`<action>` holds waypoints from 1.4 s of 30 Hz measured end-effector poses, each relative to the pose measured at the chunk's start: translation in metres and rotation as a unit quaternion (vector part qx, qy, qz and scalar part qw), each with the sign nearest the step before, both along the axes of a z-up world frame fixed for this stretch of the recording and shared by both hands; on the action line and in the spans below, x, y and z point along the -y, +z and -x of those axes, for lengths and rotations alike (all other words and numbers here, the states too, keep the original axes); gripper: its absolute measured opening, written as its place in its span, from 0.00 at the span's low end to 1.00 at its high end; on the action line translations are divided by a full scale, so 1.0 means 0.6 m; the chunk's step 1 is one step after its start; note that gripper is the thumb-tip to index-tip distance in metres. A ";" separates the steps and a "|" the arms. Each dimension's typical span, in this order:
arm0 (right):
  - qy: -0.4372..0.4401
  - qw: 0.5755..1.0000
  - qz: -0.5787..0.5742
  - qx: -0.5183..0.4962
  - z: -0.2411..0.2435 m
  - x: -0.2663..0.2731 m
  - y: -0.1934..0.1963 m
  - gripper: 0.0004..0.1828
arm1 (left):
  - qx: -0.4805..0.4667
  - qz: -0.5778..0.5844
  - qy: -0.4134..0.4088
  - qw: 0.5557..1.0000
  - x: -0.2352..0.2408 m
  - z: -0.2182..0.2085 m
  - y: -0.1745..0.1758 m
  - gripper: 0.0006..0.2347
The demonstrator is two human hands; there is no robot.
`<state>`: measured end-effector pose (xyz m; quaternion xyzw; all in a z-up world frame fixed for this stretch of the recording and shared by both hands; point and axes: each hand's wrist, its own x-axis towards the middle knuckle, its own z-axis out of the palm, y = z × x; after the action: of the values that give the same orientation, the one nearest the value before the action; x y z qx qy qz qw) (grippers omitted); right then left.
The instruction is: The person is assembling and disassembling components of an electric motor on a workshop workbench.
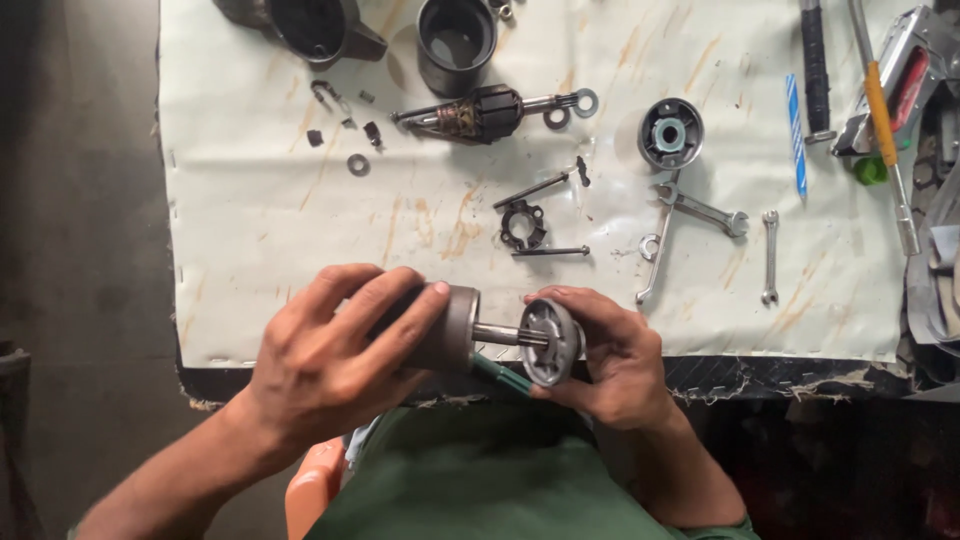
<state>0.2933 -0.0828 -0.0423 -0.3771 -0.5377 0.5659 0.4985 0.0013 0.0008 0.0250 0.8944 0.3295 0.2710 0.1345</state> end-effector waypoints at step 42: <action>0.178 0.838 -0.317 0.408 0.228 -0.259 0.137 0.41 | 0.257 0.162 0.143 0.942 -0.022 0.093 -0.093 0.34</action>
<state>0.1567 0.0723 0.0400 -0.2932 -0.8999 0.2387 0.2174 -0.0546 0.0141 -0.0309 0.7038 0.4482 0.4504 0.3177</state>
